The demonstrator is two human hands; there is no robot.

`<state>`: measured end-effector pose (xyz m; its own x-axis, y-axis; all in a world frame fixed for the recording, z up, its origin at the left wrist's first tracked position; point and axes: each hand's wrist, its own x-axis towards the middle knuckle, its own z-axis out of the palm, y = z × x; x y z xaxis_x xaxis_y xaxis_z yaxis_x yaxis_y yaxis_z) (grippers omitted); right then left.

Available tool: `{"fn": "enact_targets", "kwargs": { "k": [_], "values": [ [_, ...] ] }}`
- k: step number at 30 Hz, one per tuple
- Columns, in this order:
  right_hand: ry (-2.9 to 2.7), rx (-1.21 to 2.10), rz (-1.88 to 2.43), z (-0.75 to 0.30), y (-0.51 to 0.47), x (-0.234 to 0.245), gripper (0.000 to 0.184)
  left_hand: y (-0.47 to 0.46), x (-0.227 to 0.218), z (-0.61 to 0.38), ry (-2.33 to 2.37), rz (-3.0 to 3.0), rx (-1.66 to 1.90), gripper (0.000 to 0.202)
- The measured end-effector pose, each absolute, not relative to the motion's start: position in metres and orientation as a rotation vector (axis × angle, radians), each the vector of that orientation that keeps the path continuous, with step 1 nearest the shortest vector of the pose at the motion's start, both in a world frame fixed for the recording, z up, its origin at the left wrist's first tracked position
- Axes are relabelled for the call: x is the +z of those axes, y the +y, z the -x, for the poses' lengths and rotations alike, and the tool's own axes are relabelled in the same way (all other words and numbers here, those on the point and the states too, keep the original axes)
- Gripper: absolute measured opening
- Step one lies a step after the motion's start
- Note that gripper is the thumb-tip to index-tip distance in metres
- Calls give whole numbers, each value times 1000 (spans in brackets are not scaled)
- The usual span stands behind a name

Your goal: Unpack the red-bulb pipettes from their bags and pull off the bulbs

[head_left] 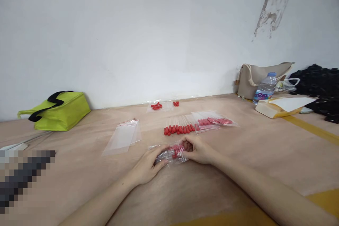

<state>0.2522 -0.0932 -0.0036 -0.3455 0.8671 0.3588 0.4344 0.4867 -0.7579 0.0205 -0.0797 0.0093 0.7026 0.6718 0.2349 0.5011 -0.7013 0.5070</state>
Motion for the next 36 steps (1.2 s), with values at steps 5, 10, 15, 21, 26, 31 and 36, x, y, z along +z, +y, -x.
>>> {"fn": "enact_targets", "kwargs": {
  "k": [5,10,15,21,26,31,36],
  "values": [
    [-1947,616,1078,-255,-93,-3,20,-80,9,-20,914,-2494,567,41],
    [-1906,771,1102,-257,-92,-4,24,-80,10,-20,902,-2494,556,41],
    [-1863,884,1156,-262,-93,0,22,-80,11,-20,904,-2515,543,40],
    [-1886,967,1091,-263,-92,-2,25,-80,10,-19,910,-2531,539,40],
    [-1836,1078,1001,-264,-90,-1,24,-79,10,-18,920,-2536,510,41],
    [-1639,1267,964,-280,-83,2,27,-80,12,-19,905,-2524,510,40],
    [-1461,1416,1105,-286,-78,-3,44,-79,10,-19,917,-2524,528,41]
  ]
}}
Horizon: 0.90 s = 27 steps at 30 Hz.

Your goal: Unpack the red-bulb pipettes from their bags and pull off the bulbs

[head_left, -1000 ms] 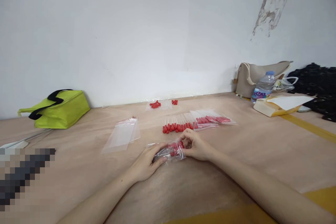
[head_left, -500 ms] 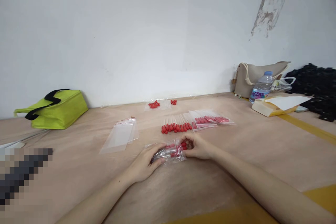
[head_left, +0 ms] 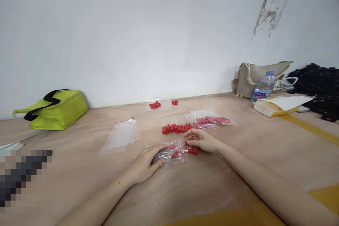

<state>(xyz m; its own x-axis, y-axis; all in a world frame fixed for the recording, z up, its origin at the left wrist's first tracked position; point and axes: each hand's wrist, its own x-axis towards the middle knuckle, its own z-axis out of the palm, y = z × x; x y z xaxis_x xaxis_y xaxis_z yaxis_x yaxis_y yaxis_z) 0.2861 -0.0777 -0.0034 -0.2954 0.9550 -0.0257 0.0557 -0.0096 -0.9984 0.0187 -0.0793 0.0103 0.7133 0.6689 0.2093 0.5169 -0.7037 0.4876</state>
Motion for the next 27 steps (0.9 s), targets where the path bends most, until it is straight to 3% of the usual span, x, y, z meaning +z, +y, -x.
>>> {"fn": "enact_targets", "kwargs": {
  "k": [3,8,15,21,27],
  "values": [
    [-1504,1468,1098,-285,-81,-2,41,-80,11,-19,921,-2519,533,41],
    [-1777,1396,1086,-290,-92,4,70,-81,13,-20,912,-2511,539,39],
    [-1999,1129,1029,-300,-94,9,26,-82,15,-21,906,-2502,538,40],
    [-1643,1380,1098,-316,-81,4,32,-81,13,-20,932,-2489,526,40],
    [-1156,1218,1171,-352,-68,24,26,-81,15,-20,890,-2522,529,42]
  ]
}}
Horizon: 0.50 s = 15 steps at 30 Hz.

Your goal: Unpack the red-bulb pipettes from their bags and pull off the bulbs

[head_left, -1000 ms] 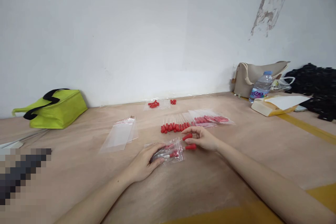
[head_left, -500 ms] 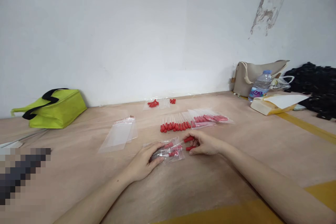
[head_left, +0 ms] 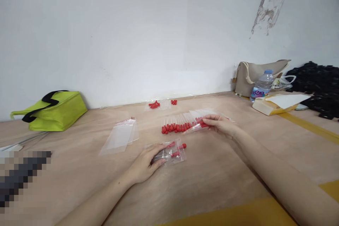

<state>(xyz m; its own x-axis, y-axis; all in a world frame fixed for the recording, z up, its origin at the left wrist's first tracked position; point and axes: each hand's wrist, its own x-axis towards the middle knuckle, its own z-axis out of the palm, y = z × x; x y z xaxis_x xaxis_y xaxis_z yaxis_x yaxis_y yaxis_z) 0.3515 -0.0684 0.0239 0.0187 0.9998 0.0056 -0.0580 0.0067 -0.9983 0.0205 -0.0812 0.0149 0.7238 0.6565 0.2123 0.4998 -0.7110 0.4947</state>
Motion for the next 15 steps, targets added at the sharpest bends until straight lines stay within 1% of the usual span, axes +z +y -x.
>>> {"fn": "enact_targets", "kwargs": {
  "k": [2,4,6,8,10,12,15],
  "values": [
    [-1092,1132,1166,-361,-62,31,26,-81,14,-20,868,-2530,525,42],
    [-1134,974,1169,-361,-54,34,29,-80,14,-20,867,-2538,521,41],
    [-1292,699,1183,-351,-45,31,30,-79,13,-20,866,-2553,513,41],
    [-1531,343,1169,-334,-37,22,27,-79,12,-20,848,-2563,513,41],
    [-1767,73,1129,-317,-30,10,24,-79,12,-20,835,-2566,513,41],
    [-1935,-91,1086,-304,-24,-1,27,-79,13,-20,838,-2565,509,42],
    [-2096,-235,1083,-296,-17,-14,31,-79,13,-19,845,-2559,495,42]
  ]
}}
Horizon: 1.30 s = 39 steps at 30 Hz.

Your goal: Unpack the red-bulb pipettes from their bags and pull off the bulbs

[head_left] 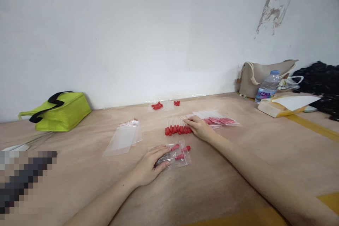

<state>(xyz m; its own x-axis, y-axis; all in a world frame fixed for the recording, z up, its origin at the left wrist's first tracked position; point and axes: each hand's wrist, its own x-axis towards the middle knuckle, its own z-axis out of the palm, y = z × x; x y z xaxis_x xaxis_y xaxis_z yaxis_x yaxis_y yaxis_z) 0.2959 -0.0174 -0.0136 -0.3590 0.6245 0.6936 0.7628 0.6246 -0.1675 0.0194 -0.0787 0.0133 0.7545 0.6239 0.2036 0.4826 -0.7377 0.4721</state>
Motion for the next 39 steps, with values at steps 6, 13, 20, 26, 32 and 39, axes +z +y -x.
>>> {"fn": "enact_targets", "kwargs": {
  "k": [6,13,20,26,32,39],
  "values": [
    [-2178,-249,1082,-297,-21,-10,34,-78,12,-19,855,-2556,498,42],
    [-1978,229,1248,-293,-63,10,21,-80,15,-20,836,-2551,510,42],
    [-2074,602,1199,-276,-90,0,13,-79,11,-19,884,-2557,519,43],
    [-1934,894,1149,-258,-85,-9,23,-80,11,-18,869,-2558,530,44],
    [-2037,804,1155,-250,-89,-8,29,-81,12,-19,840,-2550,549,43],
    [-1982,793,1239,-249,-96,-1,31,-80,9,-18,847,-2558,523,46]
  ]
}}
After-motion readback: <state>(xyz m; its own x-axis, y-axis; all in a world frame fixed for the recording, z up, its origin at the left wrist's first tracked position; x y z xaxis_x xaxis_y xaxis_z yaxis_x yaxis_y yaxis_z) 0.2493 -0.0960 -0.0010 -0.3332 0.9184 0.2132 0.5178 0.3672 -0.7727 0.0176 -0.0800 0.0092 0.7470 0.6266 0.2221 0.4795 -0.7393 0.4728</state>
